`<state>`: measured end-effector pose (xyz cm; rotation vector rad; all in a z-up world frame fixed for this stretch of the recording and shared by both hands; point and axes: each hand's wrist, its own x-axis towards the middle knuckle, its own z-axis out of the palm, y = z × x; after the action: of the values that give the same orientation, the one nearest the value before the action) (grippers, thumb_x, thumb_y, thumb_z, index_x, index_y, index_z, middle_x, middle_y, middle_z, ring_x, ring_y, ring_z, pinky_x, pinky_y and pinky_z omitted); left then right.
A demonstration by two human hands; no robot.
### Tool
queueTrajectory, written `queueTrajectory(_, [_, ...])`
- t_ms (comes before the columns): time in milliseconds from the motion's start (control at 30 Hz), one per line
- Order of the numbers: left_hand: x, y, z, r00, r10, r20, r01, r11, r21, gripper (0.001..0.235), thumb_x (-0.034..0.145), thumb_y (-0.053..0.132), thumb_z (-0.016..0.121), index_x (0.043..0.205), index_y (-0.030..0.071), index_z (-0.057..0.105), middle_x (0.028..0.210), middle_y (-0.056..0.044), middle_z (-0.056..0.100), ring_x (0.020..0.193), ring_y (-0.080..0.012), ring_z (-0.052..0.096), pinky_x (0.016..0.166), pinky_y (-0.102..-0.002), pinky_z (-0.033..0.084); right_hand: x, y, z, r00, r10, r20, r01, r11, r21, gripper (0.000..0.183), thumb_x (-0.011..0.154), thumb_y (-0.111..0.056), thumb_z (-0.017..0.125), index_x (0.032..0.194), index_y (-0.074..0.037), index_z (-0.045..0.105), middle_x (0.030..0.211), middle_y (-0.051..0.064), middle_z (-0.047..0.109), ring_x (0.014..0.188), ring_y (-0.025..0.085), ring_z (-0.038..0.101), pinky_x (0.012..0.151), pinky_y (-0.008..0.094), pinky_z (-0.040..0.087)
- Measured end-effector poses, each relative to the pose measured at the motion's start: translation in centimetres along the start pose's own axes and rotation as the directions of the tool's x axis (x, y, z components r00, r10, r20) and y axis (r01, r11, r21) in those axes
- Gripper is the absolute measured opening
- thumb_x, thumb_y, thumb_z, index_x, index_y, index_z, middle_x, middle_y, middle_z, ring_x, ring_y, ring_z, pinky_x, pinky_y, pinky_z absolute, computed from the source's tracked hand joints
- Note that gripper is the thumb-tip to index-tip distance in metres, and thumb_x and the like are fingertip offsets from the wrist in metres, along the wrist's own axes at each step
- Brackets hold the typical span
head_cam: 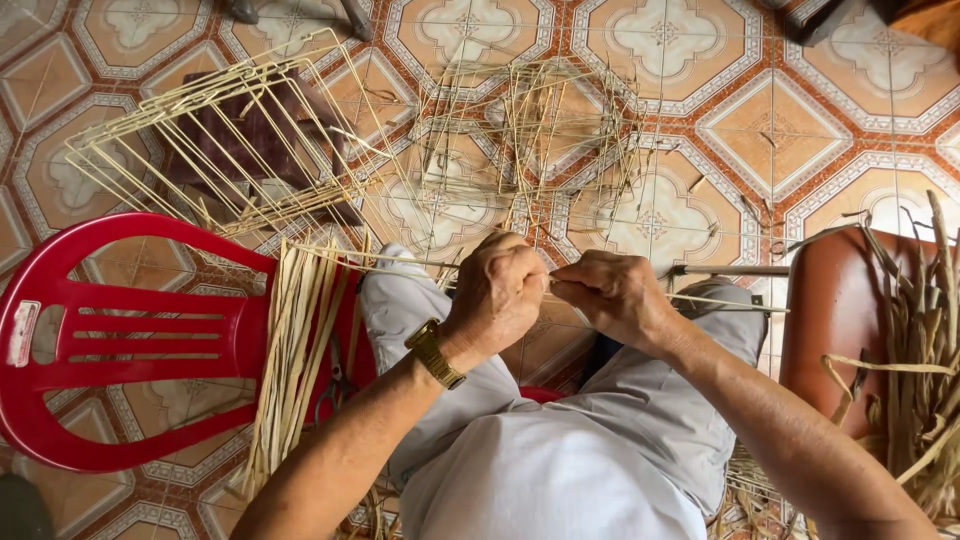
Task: The person sits on the floor weaving thin bamboo strips, bending and hooking each strip onto a wire frame laid across their lap and pressing the strips into place. They occasionally pick up scissors to trim or cut a strip and reach for new strips from a bundle on a nearby chair.
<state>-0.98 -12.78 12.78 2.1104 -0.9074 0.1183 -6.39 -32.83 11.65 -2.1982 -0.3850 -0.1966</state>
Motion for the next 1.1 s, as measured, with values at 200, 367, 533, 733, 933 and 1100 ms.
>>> queueTrajectory(200, [-3.4, 0.0, -6.4, 0.954, 0.022, -0.3, -0.013, 0.999, 0.033, 0.015, 0.09, 0.003, 0.074, 0.104, 0.0, 0.07, 0.106, -0.012, 0.068, 0.102, -0.0266, 0.066, 0.09, -0.038, 0.056, 1.4, 1.1, -0.8, 0.993, 0.07, 0.091, -0.079, 0.993, 0.09, 0.019, 0.09, -0.014, 0.075, 0.107, -0.005, 0.077, 0.09, 0.007, 0.076, 0.075, 0.016, 0.073, 0.063, 0.03, 0.061])
queueTrajectory(367, [-18.5, -11.7, -7.1, 0.792, -0.38, -0.478, 0.53, 0.817, 0.227, 0.021, 0.096, 0.013, 0.074, 0.115, 0.007, 0.071, 0.115, -0.012, 0.07, 0.087, -0.026, 0.069, 0.072, -0.037, 0.059, 1.4, 4.3, -1.2, 0.947, 0.305, 0.105, -0.32, 0.924, 0.208, 0.037, 0.082, -0.025, 0.083, 0.11, -0.003, 0.073, 0.087, 0.009, 0.079, 0.075, 0.011, 0.073, 0.063, 0.028, 0.062])
queueTrajectory(533, [-36.2, -19.9, -4.5, 0.537, -0.772, -0.339, 0.77, 0.286, 0.57, 0.036, 0.09, 0.016, 0.069, 0.125, 0.009, 0.065, 0.132, -0.021, 0.057, 0.107, -0.0435, 0.064, 0.072, -0.055, 0.057, 1.8, 3.9, -0.8, 0.904, 0.419, 0.083, -0.427, 0.895, 0.13, 0.03, 0.093, -0.031, 0.074, 0.095, -0.002, 0.079, 0.092, 0.011, 0.079, 0.066, 0.012, 0.071, 0.051, 0.03, 0.059])
queueTrajectory(733, [-42.7, -23.6, -3.2, 0.488, -0.83, -0.271, 0.806, 0.311, 0.503, 0.032, 0.093, 0.019, 0.066, 0.125, 0.014, 0.067, 0.135, -0.016, 0.057, 0.11, -0.041, 0.063, 0.08, -0.055, 0.058, 2.3, 5.2, -0.3, 0.96, 0.27, 0.082, -0.281, 0.935, 0.215, 0.028, 0.096, -0.029, 0.069, 0.11, -0.005, 0.076, 0.091, 0.007, 0.078, 0.072, 0.008, 0.07, 0.056, 0.025, 0.058])
queueTrajectory(933, [-32.9, -15.6, -5.2, 0.236, -0.947, -0.22, 0.907, 0.133, 0.399, 0.038, 0.094, 0.03, 0.068, 0.126, 0.01, 0.061, 0.143, -0.016, 0.049, 0.102, -0.0327, 0.067, 0.069, -0.048, 0.064, 3.0, 4.8, 0.1, 0.904, 0.409, 0.124, -0.427, 0.876, 0.226, 0.026, 0.097, -0.025, 0.069, 0.111, -0.004, 0.074, 0.088, 0.007, 0.077, 0.067, 0.011, 0.066, 0.054, 0.027, 0.056])
queueTrajectory(1100, [-37.6, -21.1, -3.0, 0.524, -0.831, -0.188, 0.731, 0.325, 0.6, 0.052, 0.086, 0.022, 0.075, 0.134, 0.011, 0.059, 0.125, -0.013, 0.069, 0.11, -0.0317, 0.069, 0.085, -0.047, 0.058, 3.0, 5.1, 0.2, 0.905, 0.407, 0.128, -0.426, 0.876, 0.226, 0.028, 0.098, -0.026, 0.067, 0.11, -0.002, 0.073, 0.088, 0.01, 0.076, 0.069, 0.011, 0.068, 0.057, 0.027, 0.058])
